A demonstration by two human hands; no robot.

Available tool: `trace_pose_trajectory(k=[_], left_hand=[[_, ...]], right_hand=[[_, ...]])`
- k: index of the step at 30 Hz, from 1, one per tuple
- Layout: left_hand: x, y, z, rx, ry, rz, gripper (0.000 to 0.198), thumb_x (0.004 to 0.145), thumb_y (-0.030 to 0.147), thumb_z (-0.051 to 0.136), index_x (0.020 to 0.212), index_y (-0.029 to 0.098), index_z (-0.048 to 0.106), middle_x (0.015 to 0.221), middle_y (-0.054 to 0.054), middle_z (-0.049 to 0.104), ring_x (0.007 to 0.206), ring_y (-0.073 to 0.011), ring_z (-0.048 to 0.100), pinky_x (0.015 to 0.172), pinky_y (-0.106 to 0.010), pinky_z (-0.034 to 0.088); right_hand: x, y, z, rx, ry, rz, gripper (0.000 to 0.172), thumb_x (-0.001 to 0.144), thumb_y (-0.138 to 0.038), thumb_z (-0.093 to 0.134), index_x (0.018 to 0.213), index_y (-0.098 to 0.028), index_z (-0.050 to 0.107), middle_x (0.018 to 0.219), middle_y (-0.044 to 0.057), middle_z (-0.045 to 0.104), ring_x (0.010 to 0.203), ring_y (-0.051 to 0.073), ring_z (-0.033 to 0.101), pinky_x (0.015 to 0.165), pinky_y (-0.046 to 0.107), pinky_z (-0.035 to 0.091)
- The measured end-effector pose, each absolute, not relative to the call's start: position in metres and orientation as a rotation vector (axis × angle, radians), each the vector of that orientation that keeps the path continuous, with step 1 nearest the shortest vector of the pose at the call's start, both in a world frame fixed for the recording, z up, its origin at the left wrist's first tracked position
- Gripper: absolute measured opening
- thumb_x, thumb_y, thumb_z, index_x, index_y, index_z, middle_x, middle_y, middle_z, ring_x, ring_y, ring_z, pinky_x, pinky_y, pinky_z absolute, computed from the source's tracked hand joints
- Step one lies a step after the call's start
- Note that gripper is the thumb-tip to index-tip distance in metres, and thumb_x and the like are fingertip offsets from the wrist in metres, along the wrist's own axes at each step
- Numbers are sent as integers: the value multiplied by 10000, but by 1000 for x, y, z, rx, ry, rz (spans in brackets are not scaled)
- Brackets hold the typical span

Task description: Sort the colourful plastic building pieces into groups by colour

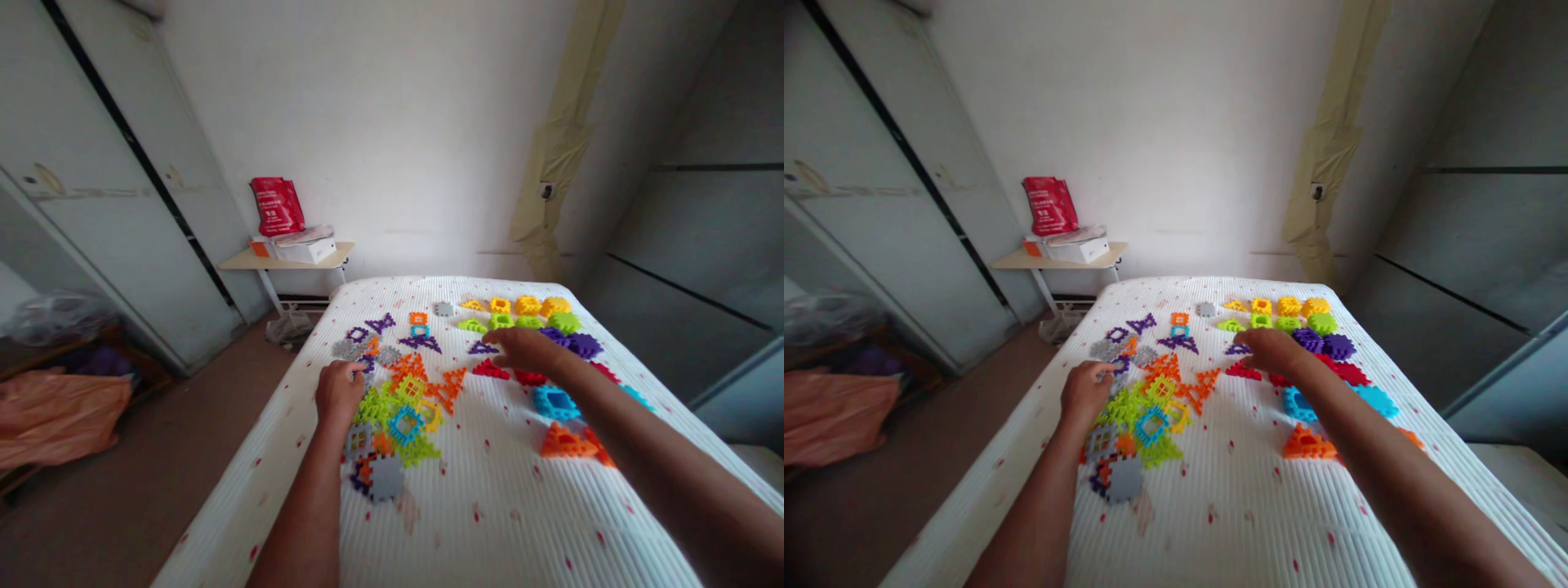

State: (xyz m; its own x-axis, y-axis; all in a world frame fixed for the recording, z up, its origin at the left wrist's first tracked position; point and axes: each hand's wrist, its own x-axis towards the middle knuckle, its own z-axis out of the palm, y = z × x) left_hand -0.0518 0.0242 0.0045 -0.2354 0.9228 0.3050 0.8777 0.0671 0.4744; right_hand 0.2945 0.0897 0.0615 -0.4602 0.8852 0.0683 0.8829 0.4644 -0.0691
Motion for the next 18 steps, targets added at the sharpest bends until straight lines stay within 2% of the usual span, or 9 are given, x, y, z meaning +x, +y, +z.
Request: trace_pose_trajectory(k=[3, 9, 13, 18], left_hand=[[-51, 32, 4, 1920, 2327, 747, 228, 729, 206, 540, 866, 249, 718, 993, -102, 648, 983, -287, 527, 798, -395, 408], [-40, 38, -1, 1962, 2421, 547, 224, 757, 220, 531, 900, 266, 696, 988, -104, 638, 1007, -294, 492, 805, -435, 356], [-39, 36, 1, 1982, 2415, 558, 204, 773, 198, 509, 879, 245, 677, 954, -94, 650, 992, -280, 516, 810, -416, 356], [-40, 29, 8, 2034, 2331, 683, 288, 854, 218, 398, 1048, 245, 609, 1025, -62, 663, 943, -220, 581, 788, -323, 403]], right_hand=[[263, 54, 47, -1375, -2730, 76, 354, 771, -222, 611, 1124, -204, 603, 1136, 91, 631, 997, 228, 600, 836, 318, 459], [229, 12, 30, -1270, -2768, 51, 137, 848, -207, 500, 894, -186, 626, 925, 74, 655, 823, 189, 612, 684, 266, 442], [225, 7, 12, -1189, -2765, 18, 149, 871, -180, 453, 807, -175, 587, 834, 59, 630, 753, 161, 587, 646, 244, 423], [223, 4, -3, -1136, -2707, -45, 203, 904, -163, 391, 811, -170, 570, 843, 58, 611, 762, 155, 576, 654, 244, 435]])
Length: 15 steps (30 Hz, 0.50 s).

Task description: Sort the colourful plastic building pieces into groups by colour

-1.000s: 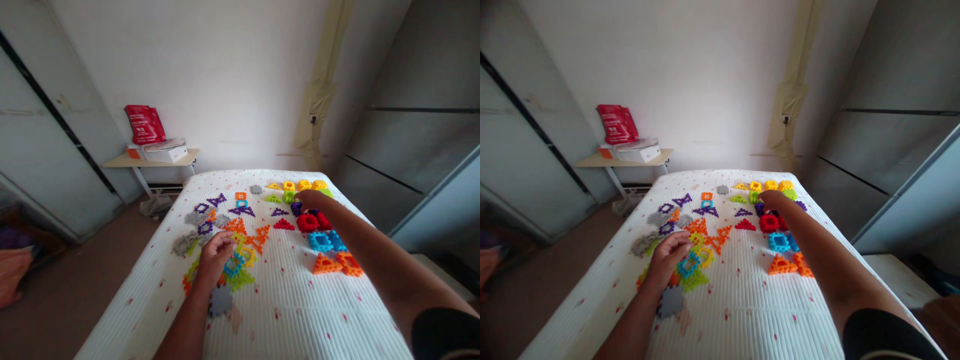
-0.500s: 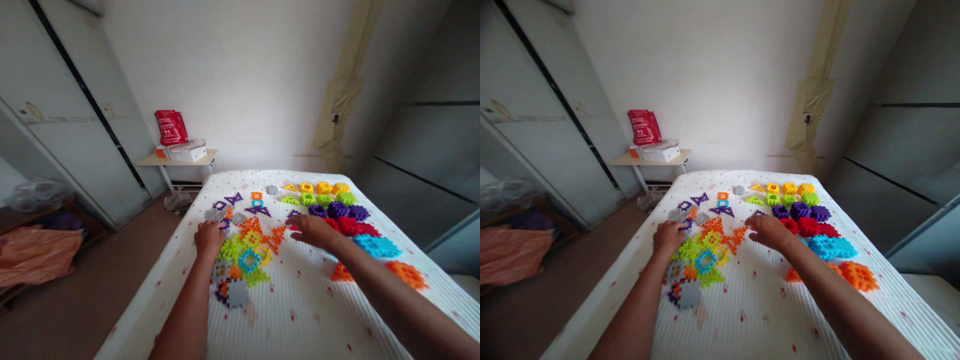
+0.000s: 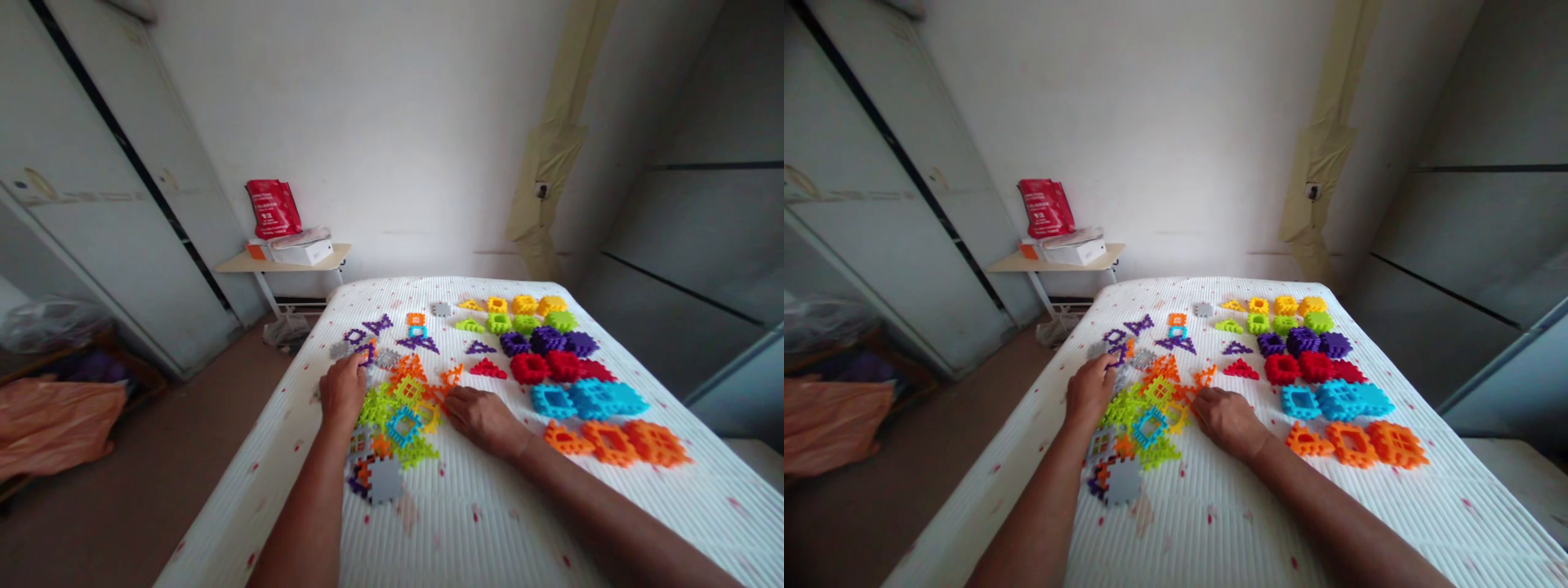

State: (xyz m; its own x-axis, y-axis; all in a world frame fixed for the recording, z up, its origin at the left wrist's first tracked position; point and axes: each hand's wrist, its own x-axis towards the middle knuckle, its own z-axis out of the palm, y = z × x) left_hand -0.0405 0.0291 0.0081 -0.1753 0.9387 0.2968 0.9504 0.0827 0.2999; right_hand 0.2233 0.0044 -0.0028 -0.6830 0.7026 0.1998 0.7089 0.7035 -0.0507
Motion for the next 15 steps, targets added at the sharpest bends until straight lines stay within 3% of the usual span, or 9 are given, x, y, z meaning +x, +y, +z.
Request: trace_pose_trajectory(k=[3, 7, 10, 12, 15], left_hand=[[-39, 23, 10, -2137, -2227, -928, 303, 861, 239, 377, 1057, 237, 608, 988, -39, 683, 873, -186, 619, 768, -278, 438], [-28, 12, 8, -2342, -2072, -1414, 255, 804, 208, 432, 906, 215, 666, 910, -26, 698, 853, -180, 634, 779, -276, 468], [-15, 4, 7, -2445, -1942, -1541, 225, 784, 180, 467, 865, 208, 675, 875, -25, 696, 835, -168, 636, 782, -277, 479], [-7, 0, 6, -2515, -1835, -1536, 215, 771, 143, 483, 844, 203, 676, 854, -25, 691, 817, -158, 635, 778, -274, 483], [3, -4, 4, -2602, -1651, -1484, 220, 761, 92, 496, 823, 198, 678, 847, -28, 686, 821, -149, 633, 774, -267, 486]], right_hand=[[222, 3, 1, -1137, -2715, -38, 205, 900, -154, 393, 807, -167, 575, 838, 59, 615, 754, 159, 580, 648, 250, 443], [226, 3, 10, -1163, -2677, 57, 153, 863, -138, 454, 805, -156, 594, 840, 72, 631, 778, 173, 598, 667, 259, 455], [230, 5, 16, -1151, -2522, 185, 133, 871, -199, 484, 921, -164, 603, 929, 78, 644, 816, 174, 611, 702, 274, 472], [231, 7, 20, -1084, -2440, 263, 216, 850, -263, 542, 1043, -174, 576, 1042, 89, 630, 906, 190, 607, 766, 298, 481], [227, 8, 25, -952, -2427, 312, 485, 770, -313, 646, 1211, -183, 491, 1232, 121, 546, 1102, 234, 530, 893, 355, 447]])
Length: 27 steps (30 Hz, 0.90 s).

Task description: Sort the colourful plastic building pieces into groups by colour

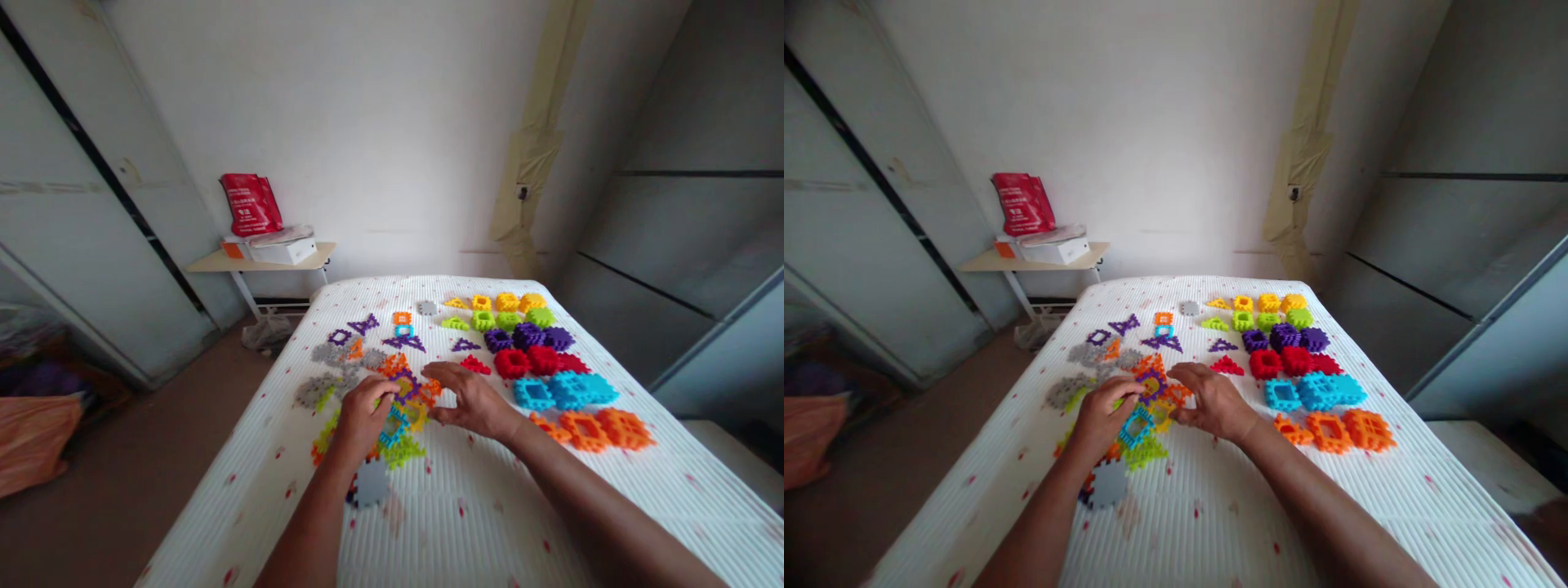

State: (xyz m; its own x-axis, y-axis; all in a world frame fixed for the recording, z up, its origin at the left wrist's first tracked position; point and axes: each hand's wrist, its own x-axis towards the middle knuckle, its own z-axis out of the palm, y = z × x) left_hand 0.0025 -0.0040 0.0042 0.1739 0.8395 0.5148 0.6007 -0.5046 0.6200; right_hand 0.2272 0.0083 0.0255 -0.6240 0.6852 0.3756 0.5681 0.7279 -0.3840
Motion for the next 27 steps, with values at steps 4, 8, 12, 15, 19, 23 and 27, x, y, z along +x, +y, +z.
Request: trace_pose_trajectory(k=[4, 8, 12, 15, 19, 23, 27], left_hand=[[13, -8, 1, 2336, 1300, 1210, 219, 769, 74, 511, 819, 203, 680, 843, -32, 687, 805, -146, 638, 753, -259, 499], [20, -11, -2, 2405, 1204, 1211, 216, 771, 73, 510, 795, 208, 678, 819, -30, 689, 802, -148, 644, 740, -253, 509], [25, -11, -3, 2400, 1161, 1205, 216, 789, 94, 488, 808, 205, 672, 803, -31, 690, 775, -145, 649, 714, -249, 514], [27, -12, -3, 2397, 1162, 1199, 206, 803, 120, 483, 820, 203, 671, 823, -33, 699, 790, -147, 654, 728, -252, 518], [22, -13, -1, 2344, 1259, 1251, 222, 810, 156, 493, 950, 198, 660, 927, -43, 712, 856, -155, 660, 790, -268, 519], [12, -11, -1, 2272, 1384, 1354, 231, 813, 202, 494, 975, 183, 659, 934, -51, 713, 853, -163, 664, 793, -282, 526], [10, -8, -2, 2286, 1346, 1378, 195, 812, 206, 490, 847, 185, 680, 864, -41, 715, 816, -156, 666, 765, -268, 530]], right_hand=[[215, 7, 33, -912, -2509, 273, 610, 698, -259, 709, 1249, -170, 462, 1267, 136, 514, 1135, 257, 492, 912, 376, 433], [207, 6, 37, -935, -2621, 218, 466, 708, -165, 675, 1149, -154, 524, 1124, 113, 591, 1034, 229, 533, 861, 337, 444], [204, 4, 39, -950, -2710, 146, 353, 714, -168, 663, 1052, -163, 558, 1026, 84, 613, 953, 214, 540, 811, 312, 443], [202, 2, 41, -947, -2744, 133, 303, 710, -162, 663, 998, -147, 570, 983, 87, 619, 925, 210, 543, 802, 306, 438], [215, 11, 47, -964, -2681, 164, 352, 699, -173, 679, 1032, -145, 568, 981, 91, 621, 911, 199, 557, 780, 300, 448], [257, 43, 61, -1148, -2569, 103, 460, 690, -218, 708, 1116, -134, 559, 1054, 106, 620, 969, 205, 568, 840, 313, 446], [309, 87, 75, -1589, -2519, -97, 536, 716, -228, 684, 1223, -178, 517, 1166, 88, 595, 1027, 191, 570, 879, 277, 438]])
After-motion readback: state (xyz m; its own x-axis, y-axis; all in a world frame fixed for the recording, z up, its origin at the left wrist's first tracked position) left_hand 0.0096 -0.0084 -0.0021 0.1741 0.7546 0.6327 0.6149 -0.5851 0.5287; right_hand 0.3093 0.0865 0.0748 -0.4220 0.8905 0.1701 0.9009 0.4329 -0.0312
